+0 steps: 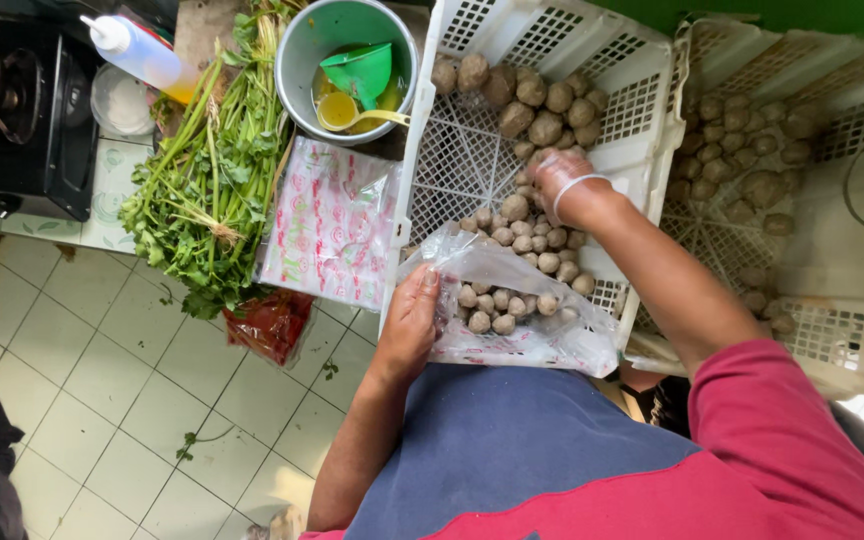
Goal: The person holds open a clear plastic bag inside a plastic crate and picks round meatballs one at a time from the crate, placing them into the bag. They continue filling the bag, occasionally repositioning it, and at the end move remaining meatballs within the crate.
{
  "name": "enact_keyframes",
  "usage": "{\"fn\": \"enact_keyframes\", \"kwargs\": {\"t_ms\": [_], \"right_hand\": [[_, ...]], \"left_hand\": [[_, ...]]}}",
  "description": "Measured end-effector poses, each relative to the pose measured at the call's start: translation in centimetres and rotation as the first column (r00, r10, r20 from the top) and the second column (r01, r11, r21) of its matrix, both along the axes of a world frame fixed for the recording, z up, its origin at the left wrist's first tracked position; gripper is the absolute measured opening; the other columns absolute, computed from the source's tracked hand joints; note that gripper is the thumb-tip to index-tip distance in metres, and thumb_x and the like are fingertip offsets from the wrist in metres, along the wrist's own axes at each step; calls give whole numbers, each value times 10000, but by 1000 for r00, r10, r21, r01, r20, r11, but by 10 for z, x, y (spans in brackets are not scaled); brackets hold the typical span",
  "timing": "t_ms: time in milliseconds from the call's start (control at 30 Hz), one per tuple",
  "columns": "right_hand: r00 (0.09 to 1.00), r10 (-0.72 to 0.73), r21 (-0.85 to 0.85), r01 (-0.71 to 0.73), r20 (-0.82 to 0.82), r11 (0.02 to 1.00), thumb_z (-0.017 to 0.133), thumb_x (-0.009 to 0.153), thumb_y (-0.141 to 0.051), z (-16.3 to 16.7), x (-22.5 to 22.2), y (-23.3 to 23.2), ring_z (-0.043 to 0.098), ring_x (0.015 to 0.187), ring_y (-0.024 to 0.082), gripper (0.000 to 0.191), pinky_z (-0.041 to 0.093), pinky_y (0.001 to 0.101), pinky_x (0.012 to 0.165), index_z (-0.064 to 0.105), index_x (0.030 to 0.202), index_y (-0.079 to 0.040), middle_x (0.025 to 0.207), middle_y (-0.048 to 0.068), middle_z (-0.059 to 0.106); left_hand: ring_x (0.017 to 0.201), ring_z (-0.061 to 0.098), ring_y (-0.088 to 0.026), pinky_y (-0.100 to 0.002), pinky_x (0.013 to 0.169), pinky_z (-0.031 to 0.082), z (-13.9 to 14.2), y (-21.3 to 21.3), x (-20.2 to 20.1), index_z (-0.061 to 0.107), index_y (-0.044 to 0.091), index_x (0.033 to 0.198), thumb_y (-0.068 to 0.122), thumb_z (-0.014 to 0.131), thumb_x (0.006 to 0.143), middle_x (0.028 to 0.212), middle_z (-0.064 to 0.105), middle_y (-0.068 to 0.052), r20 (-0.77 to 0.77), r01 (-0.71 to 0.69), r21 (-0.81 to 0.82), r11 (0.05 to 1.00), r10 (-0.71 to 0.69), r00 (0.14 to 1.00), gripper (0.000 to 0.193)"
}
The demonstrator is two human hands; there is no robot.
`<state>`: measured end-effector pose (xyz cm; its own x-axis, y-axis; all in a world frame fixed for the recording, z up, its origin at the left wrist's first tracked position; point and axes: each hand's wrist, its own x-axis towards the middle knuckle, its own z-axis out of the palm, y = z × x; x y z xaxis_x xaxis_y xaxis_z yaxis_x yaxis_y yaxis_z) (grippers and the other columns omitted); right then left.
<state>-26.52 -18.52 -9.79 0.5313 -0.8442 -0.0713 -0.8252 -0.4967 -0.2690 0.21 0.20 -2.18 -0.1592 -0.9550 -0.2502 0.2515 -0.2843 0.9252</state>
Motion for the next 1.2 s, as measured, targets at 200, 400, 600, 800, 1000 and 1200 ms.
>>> {"fn": "enact_keyframes", "kwargs": {"t_ms": [200,400,600,800,1000,1200], "right_hand": [[945,1,213,73,-328,974,660,803,-18,-26,-7,-4,674,1082,391,402,571,472,892,666,1193,-115,1215,193,661],[911,65,182,11,-408,983,614,850,-29,-10,-18,12,655,1125,385,441,556,492,917,626,1275,-148,1208,183,653],[976,42,202,2,-212,979,622,779,-13,-5,-4,30,624,1138,396,454,529,476,947,636,1221,-116,1215,197,646],[948,108,362,8,-299,932,598,839,-64,4,7,37,643,1136,376,346,527,481,959,686,1168,-125,1140,163,708],[951,99,366,16,-292,931,574,921,-109,25,8,39,672,1094,370,281,537,483,949,689,1177,-114,1141,162,725],[938,-184,660,-59,293,749,673,919,-279,108,-27,82,745,998,223,283,607,352,888,694,1157,-127,1088,60,768]], "left_hand": [[649,420,-5,-202,550,350,2,-2,-2,648,48,1165,296,436,1128,825,568,75,-15,-10,62,998,11,1000,328],[734,489,-9,-208,630,414,0,-2,-2,634,40,1192,283,424,1121,916,632,63,-78,-2,39,999,5,997,329],[746,500,-14,-201,643,430,-9,-2,-1,638,28,1170,287,426,1123,926,632,43,-69,10,22,1000,-8,998,338],[799,529,-19,-210,691,457,-14,-3,-1,629,26,1152,280,427,1126,950,639,38,-105,19,18,1000,-17,994,326],[774,490,-38,-217,656,418,-8,-4,1,640,7,1163,269,432,1149,942,625,14,-51,28,19,999,-27,998,334],[945,579,-27,-203,832,495,-8,-4,0,618,25,1236,270,415,1120,1067,668,17,-67,31,-67,997,-35,997,339]]}}
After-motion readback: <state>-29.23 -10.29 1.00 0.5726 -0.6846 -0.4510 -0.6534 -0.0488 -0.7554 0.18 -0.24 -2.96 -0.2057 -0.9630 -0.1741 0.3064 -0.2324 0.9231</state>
